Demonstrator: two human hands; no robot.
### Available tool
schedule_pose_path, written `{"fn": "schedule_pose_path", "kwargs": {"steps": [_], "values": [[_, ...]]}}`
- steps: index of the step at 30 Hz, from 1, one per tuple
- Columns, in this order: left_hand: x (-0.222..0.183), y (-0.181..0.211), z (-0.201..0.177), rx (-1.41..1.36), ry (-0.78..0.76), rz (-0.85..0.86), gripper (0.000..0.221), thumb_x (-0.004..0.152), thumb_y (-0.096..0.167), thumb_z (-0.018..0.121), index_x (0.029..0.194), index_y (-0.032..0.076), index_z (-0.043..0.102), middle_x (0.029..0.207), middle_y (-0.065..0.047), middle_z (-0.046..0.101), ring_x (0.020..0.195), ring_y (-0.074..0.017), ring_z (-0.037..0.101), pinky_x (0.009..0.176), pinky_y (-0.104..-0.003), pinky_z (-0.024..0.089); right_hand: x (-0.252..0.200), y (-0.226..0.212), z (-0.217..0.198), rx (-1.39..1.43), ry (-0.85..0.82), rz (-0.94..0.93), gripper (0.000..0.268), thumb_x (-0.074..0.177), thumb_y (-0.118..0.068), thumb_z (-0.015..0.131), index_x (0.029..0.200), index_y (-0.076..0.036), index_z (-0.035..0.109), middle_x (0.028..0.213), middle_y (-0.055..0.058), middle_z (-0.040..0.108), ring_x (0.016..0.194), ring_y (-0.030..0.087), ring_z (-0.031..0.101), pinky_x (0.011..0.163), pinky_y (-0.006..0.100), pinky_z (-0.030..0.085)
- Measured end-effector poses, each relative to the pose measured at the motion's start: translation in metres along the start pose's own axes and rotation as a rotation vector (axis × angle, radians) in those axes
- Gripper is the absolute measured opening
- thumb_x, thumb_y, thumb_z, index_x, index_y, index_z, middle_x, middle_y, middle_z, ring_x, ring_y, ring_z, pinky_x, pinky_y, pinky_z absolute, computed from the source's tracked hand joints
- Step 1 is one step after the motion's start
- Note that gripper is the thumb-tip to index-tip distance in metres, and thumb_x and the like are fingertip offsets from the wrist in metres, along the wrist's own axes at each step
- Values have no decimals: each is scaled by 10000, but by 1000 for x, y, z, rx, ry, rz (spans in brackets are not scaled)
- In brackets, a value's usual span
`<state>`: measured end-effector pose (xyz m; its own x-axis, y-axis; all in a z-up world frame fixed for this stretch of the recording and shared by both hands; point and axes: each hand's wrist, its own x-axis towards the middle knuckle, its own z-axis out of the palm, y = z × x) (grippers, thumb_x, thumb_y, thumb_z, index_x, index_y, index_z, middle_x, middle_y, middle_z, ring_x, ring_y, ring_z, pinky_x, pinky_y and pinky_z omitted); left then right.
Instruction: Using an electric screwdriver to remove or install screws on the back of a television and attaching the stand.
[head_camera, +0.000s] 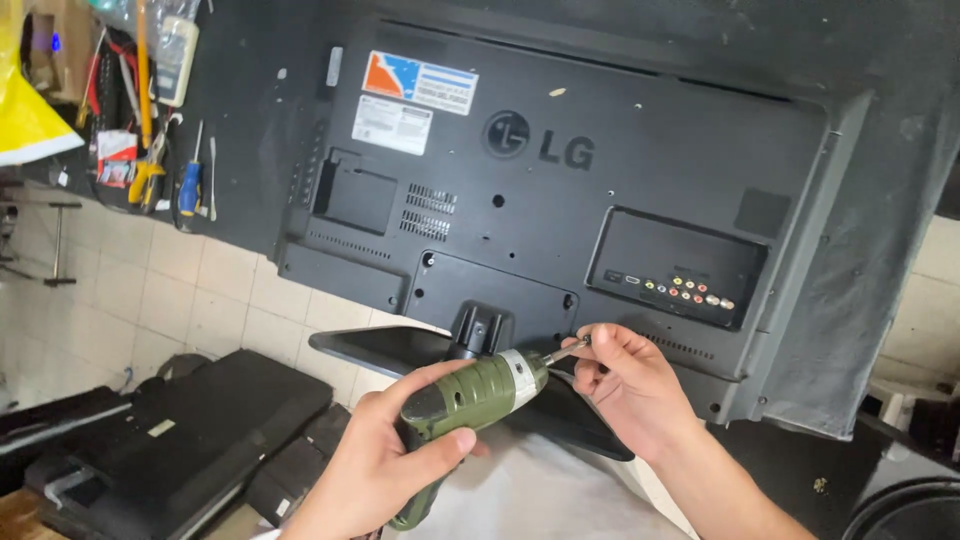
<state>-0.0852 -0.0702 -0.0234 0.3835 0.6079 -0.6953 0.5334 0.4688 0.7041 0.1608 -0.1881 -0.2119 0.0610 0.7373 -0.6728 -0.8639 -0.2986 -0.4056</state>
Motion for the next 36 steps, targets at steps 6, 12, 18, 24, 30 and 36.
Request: {"fn": "schedule_pose_path", "kwargs": {"steps": [6, 12, 18, 24, 30, 36], "values": [[-3, -18, -5, -168, 7, -31, 584, 873, 217, 849, 1439, 104, 755, 974, -117, 937, 821, -198, 914, 768, -294, 662, 1, 2, 3, -83, -24, 13, 210, 1015, -265, 783, 992, -56, 776, 975, 139, 801, 779, 214, 704, 706, 353, 517], [-6, -24, -8, -222, 9, -32, 575, 884, 203, 836, 1431, 49, 744, 822, -174, 921, 726, -203, 824, 671, -324, 657, 1, -1, 6, -264, 3, -74, 207, 965, -117, 797, 1082, 53, 813, 1023, 255, 851, 681, 264, 706, 663, 371, 609], [-10, -27, -4, -74, 34, 57, 580, 878, 250, 851, 1432, 112, 749, 841, -72, 891, 654, -118, 717, 578, -274, 580, 1, -3, 5, -322, 34, -14, 223, 985, -171, 800, 1075, 32, 802, 843, 176, 787, 676, 304, 729, 656, 394, 557], [-16, -23, -2, 383, 24, 291, 650, 907, 350, 806, 1513, 175, 650, 1103, -15, 855, 762, -139, 731, 705, -284, 605, -2, -10, 25, -311, 89, 96, 429, 970, -255, 733, 1192, 112, 754, 1081, 303, 809, 659, 276, 645, 645, 392, 522], [-8, -22, -37, 530, 217, 178, 612, 879, 391, 829, 1473, 320, 701, 599, 68, 683, 419, -96, 465, 512, -272, 520, 4, -12, -10, 193, -271, 250, 595, 1185, -355, 352, 1646, 16, 407, 1648, 159, 453, 1338, 256, 375, 1164, 398, 313], [-6, 7, -91, 713, 273, -22, 579, 900, 373, 739, 1470, 292, 675, 755, -25, 762, 608, -251, 636, 656, -350, 551, -25, -50, 11, 258, 341, 133, 476, 1051, -133, 571, 1519, -52, 599, 1717, 161, 570, 1598, 342, 571, 1335, 441, 469]]}}
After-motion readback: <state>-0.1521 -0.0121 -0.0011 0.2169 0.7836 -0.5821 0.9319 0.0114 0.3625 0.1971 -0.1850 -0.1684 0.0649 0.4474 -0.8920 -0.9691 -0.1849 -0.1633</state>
